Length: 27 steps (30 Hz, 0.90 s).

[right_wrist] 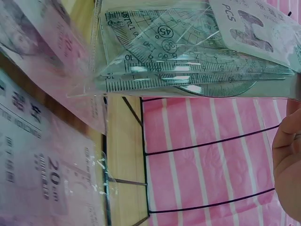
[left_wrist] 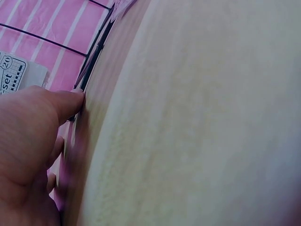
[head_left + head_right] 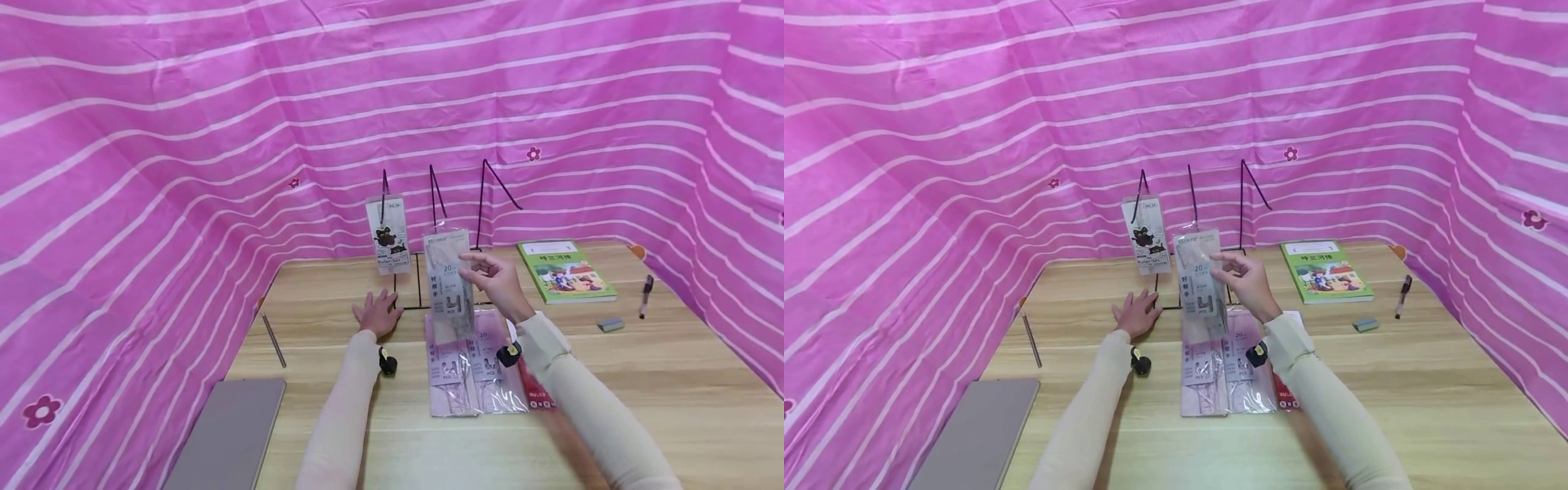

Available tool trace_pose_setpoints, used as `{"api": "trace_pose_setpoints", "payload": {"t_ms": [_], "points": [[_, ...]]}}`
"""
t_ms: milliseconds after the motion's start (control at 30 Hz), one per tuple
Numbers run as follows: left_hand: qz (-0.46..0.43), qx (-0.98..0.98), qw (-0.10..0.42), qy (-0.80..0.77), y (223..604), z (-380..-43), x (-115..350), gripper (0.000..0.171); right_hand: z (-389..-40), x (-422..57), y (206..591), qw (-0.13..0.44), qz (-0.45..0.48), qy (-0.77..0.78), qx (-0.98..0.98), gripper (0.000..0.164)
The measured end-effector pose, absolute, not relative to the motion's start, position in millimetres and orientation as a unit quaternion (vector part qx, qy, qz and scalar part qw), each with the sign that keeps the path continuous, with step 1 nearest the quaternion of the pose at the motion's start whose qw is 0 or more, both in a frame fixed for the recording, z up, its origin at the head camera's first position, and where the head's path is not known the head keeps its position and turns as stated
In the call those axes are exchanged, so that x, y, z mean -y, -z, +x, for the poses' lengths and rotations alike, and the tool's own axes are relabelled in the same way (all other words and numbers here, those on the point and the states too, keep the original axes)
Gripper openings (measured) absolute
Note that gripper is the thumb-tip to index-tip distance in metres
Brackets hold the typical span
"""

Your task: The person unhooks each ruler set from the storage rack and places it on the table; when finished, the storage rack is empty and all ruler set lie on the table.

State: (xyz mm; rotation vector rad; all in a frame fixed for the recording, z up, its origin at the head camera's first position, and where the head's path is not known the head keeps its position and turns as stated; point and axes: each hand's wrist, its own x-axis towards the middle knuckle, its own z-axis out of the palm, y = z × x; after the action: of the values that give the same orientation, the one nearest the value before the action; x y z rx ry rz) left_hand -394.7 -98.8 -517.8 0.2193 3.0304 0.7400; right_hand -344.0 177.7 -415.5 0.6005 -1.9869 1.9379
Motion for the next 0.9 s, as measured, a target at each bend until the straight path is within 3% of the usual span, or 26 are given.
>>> {"api": "trace_pose_setpoints", "payload": {"t_ms": [233,567,900], "points": [[0.073,-0.966,0.008,-0.246,518.4,-394.9,101.4,0.053,-330.6,-172.0,424.2,0.130,0.181,-0.696,0.683,0.038],[0.079,-0.966,0.023,-0.245,514.4,-395.9,103.6,0.049,-317.0,-150.8,441.0,0.017,0.041,-0.715,0.697,0.047],[0.090,-0.963,0.054,-0.247,503.8,-393.8,105.1,0.048,-307.9,-116.9,468.8,-0.073,-0.012,-0.658,0.749,0.039]]}}
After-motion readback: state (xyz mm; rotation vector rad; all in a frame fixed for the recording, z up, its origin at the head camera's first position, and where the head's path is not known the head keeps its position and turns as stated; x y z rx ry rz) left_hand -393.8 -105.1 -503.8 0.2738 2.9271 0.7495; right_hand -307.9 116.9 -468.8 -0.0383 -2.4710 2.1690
